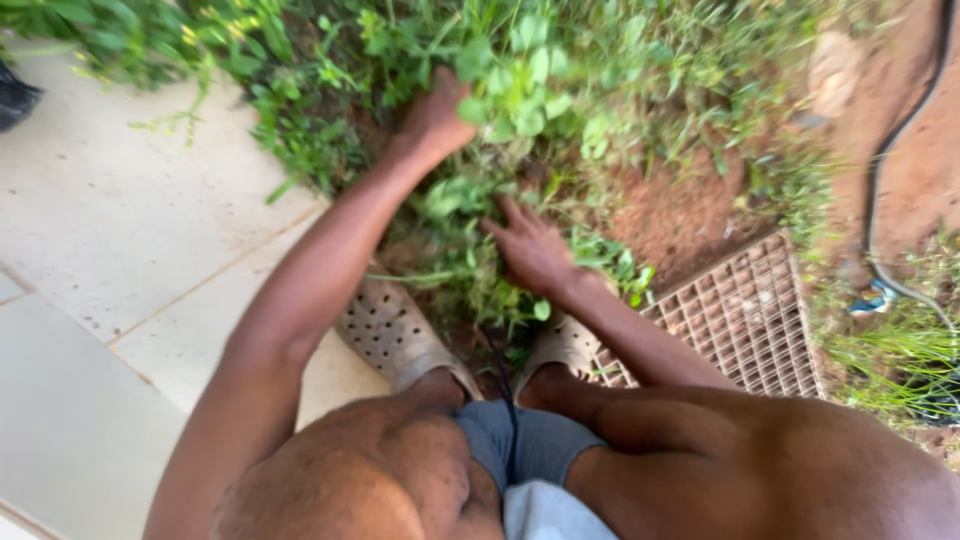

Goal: Removing weeds and grass from the garden soil by hand.

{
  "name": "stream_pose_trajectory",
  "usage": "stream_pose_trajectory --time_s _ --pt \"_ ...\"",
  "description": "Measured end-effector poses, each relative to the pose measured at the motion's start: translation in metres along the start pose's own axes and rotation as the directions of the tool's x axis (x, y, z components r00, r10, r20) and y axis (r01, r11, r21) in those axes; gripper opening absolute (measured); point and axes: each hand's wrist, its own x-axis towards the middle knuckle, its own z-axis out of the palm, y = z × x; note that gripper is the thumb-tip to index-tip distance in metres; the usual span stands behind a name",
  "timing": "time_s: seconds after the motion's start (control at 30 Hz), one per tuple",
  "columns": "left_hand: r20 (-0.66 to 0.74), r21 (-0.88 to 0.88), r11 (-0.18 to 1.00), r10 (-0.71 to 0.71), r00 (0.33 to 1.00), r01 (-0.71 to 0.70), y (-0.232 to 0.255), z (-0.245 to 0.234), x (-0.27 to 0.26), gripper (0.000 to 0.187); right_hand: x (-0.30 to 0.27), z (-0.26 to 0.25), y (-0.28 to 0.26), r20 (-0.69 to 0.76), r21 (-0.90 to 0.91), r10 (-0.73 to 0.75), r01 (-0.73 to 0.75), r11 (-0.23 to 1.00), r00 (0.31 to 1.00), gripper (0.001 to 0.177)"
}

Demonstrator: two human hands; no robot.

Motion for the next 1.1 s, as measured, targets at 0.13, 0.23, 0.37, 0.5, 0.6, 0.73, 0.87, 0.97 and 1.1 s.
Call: stream_pose_trajectory --time_s 0.13,0.23,0.37,0.5,0.6,0.73,0.87,0.97,1.1 --pt "-0.136 0.272 0.935 0.272 0.953 -0.228 0.01 0.006 0.008 0.04 -0.006 -0.049 -0.007 0.157 0.055 -0.085 0.077 0.996 0.984 0.109" --pt "-0.072 0.235 0.961 0.166 0.983 -0.145 0.017 0.0 -0.009 0.025 -0.01 -0.087 0.003 0.276 0.201 -0.122 0.068 0.977 0.953 0.114" --pt "-0.114 -0.11 0.947 0.29 0.95 -0.302 0.019 -0.002 -0.023 0.028 0.004 -0.114 0.04 0.2 0.202 -0.112 0.071 0.977 0.973 0.087" --pt "-0.52 0.276 0.88 0.474 0.71 -0.386 -0.046 0.062 0.017 0.046 0.027 -0.127 0.055 0.055 0.155 -0.037 0.029 0.987 0.998 0.059" --pt "-0.485 0.25 0.887 0.461 0.743 -0.387 -0.01 0.041 -0.027 0.044 0.035 -0.101 0.049 -0.019 0.324 0.061 -0.051 0.945 0.998 0.05" --pt "-0.435 0.24 0.885 0.465 0.771 -0.399 0.007 0.019 -0.03 0.039 0.044 -0.075 0.053 -0.179 0.446 0.095 -0.005 0.895 0.979 0.041" --pt "-0.376 0.218 0.89 0.456 0.807 -0.401 0.014 0.011 -0.041 0.035 0.062 -0.048 0.06 -0.362 0.476 0.218 -0.021 0.879 0.907 0.032" --pt "-0.329 0.191 0.892 0.452 0.829 -0.41 0.022 0.013 -0.046 0.031 0.074 -0.046 0.05 -0.556 0.469 0.195 0.111 0.876 0.808 0.039" --pt "-0.294 0.167 0.892 0.451 0.843 -0.419 0.025 0.01 -0.039 0.027 0.094 -0.058 0.046 -0.784 0.27 0.006 0.332 0.904 0.621 0.047"
